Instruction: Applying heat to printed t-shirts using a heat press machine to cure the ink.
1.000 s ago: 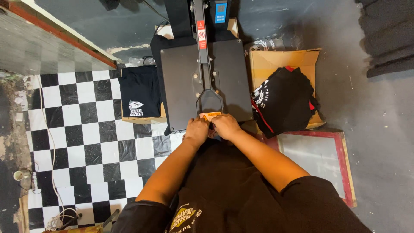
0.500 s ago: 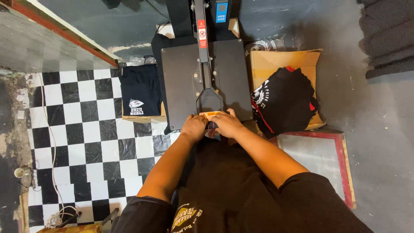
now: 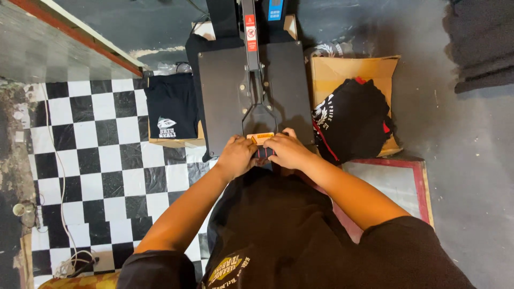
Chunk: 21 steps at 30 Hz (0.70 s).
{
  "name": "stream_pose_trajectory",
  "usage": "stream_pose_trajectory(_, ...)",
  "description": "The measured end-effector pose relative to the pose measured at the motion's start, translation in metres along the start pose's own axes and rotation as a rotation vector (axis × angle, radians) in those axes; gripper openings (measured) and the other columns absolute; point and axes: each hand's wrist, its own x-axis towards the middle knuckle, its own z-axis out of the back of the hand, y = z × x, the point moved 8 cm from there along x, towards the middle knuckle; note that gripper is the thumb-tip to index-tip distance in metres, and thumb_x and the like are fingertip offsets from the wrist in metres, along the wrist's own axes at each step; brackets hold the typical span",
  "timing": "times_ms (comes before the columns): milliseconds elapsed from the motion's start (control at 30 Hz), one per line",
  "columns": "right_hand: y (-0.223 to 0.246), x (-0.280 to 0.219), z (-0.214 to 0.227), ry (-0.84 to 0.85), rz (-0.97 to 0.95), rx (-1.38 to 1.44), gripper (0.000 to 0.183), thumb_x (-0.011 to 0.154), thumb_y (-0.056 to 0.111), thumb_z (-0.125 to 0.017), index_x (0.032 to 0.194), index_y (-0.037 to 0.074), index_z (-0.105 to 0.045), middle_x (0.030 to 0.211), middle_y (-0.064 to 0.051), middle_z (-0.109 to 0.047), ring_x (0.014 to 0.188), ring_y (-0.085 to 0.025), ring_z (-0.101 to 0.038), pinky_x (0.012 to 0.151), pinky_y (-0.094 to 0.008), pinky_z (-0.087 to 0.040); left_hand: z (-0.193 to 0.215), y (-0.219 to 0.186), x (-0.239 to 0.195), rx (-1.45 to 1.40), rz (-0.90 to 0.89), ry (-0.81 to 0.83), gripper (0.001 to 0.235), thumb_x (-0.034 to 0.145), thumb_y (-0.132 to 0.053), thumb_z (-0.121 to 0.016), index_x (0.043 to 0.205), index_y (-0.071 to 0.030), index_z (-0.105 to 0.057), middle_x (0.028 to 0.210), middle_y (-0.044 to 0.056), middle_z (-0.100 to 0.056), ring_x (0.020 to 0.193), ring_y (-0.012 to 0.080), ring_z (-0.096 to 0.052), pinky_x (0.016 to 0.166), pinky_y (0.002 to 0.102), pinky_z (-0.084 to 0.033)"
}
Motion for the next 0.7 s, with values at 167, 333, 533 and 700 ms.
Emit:
stream_pose_trajectory(167, 0.016, -0.012, 0.032, -0.061, 0.052, 0.029, 0.033, 0.080, 0.020, -0.080, 0.103, 0.011, -0.058, 0.101, -0.006, -0.068, 0.108, -0.028, -0.062, 0.105, -0.052, -0.033, 0.050, -0.013, -0.012, -0.150, -0.062, -0.170, 0.031, 0.075, -0.024, -0.079, 0.103, -0.011, -0.075, 0.103, 0.008, -0.064, 0.103, 0.0304, -0.060, 0.104, 0.045, -0.040)
stream_pose_trajectory(333, 0.064, -0.030, 0.111, -0.277, 0.194, 0.022, 0.031, 0.080, 0.019, -0.079, 0.104, 0.011, -0.062, 0.104, -0.008, -0.065, 0.109, -0.031, -0.060, 0.103, -0.049, -0.033, 0.128, -0.031, -0.017, -0.193, -0.112, -0.352, 0.039, 0.073, -0.027, -0.084, 0.107, -0.011, -0.076, 0.096, 0.008, -0.058, 0.097, 0.0333, -0.056, 0.092, 0.044, -0.043)
stream_pose_trajectory(533, 0.095, -0.024, 0.215, -0.580, 0.202, 0.018, 0.032, 0.083, 0.021, -0.080, 0.111, 0.010, -0.070, 0.109, -0.008, -0.065, 0.107, -0.030, -0.058, 0.096, -0.044, -0.037, 0.241, -0.040, 0.001, -0.260, -0.162, -0.704, 0.042, 0.071, -0.022, -0.084, 0.109, -0.010, -0.073, 0.094, 0.008, -0.057, 0.095, 0.0315, -0.057, 0.087, 0.042, -0.047)
stream_pose_trajectory(700, 0.080, 0.009, 0.291, -1.024, 0.221, 0.217, 0.038, 0.089, 0.010, -0.082, 0.120, 0.007, -0.060, 0.118, -0.009, -0.065, 0.112, -0.027, -0.063, 0.101, -0.037, -0.049, 0.321, -0.016, 0.042, -0.337, -0.093, -0.996, 0.039, 0.074, -0.015, -0.084, 0.102, -0.006, -0.059, 0.102, 0.010, -0.062, 0.099, 0.0325, -0.057, 0.089, 0.040, -0.047)
